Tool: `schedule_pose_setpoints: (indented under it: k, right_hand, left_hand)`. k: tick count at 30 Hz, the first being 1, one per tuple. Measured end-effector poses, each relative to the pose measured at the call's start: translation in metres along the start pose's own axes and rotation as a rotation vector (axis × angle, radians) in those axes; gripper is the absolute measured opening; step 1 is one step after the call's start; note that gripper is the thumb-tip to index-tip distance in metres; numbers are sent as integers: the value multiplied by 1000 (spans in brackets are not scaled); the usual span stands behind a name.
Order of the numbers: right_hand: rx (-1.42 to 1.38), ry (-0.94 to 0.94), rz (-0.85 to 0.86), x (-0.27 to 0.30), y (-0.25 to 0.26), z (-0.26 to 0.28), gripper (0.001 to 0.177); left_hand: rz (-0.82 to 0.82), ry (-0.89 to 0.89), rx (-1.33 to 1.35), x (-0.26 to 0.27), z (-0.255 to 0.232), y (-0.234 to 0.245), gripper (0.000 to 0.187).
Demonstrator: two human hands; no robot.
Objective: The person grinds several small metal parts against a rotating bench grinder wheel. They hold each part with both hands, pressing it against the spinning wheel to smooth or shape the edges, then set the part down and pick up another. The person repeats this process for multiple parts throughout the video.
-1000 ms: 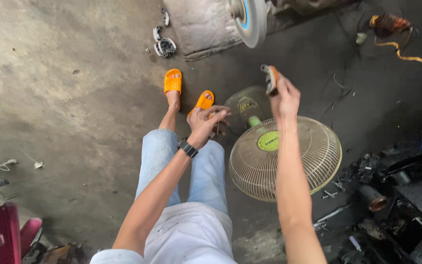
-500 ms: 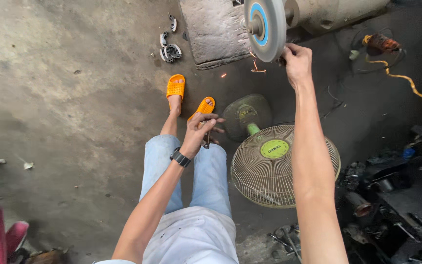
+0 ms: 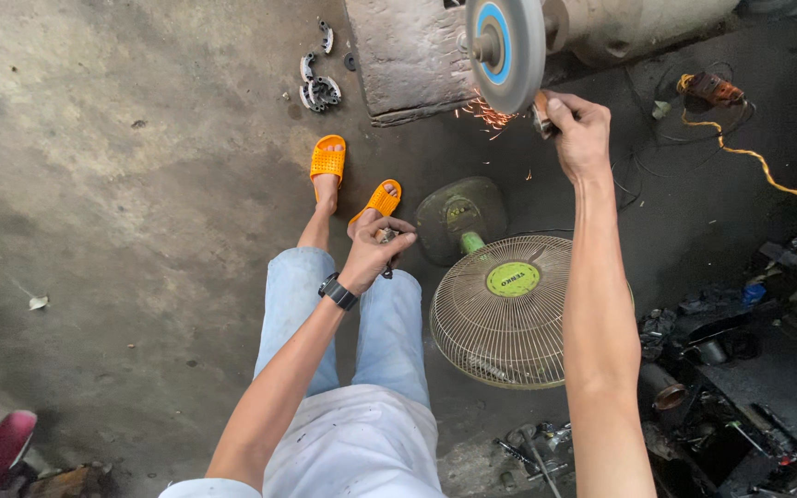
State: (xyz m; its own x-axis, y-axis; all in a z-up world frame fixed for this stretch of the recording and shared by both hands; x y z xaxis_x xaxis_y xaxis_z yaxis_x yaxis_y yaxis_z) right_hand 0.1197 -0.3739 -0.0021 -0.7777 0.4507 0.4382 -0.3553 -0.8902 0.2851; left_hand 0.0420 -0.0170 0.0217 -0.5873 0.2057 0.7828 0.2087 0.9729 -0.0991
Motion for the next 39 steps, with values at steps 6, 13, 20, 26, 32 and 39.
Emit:
schedule_pose_setpoints:
  k: [6,13,20,26,32,39]
  right_hand:
    - [170,138,101,94,-22,83,26]
    - [-60,183,22,201,-13,48,21]
    - [-164,284,-68,226,-24,28,24]
    - [-154,232,-127,237,-33,12,20]
    - [4,156,-167,228,-23,49,23]
    - [-103,-156,84,206,-29,16,12]
  left_hand:
    - [-90,-330,-164,16,-27,-20,22]
    - [-64,-388,-308,49,-72,-49,33]
    - [87,-415,218,48,-41,-85,47]
    - [18,-465,116,48,-33,-90,46]
    - [-103,37,441,29,12,-74,82]
    - [366,321,478,22,20,-68,34]
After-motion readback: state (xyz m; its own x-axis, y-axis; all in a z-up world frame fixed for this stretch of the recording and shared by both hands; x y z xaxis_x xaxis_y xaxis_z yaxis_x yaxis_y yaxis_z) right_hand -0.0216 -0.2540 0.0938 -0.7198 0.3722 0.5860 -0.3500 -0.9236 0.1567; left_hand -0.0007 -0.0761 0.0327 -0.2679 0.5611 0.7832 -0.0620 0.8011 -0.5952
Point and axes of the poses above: each hand's wrist, its own x-axis away from the middle knuckle, its own y-axis out of the back of the hand, z = x × y, the point moved 2 cm from there along -x, towards the middle knuckle, and after that the axes turned 8 degrees about -z, right-handed, at the moved point
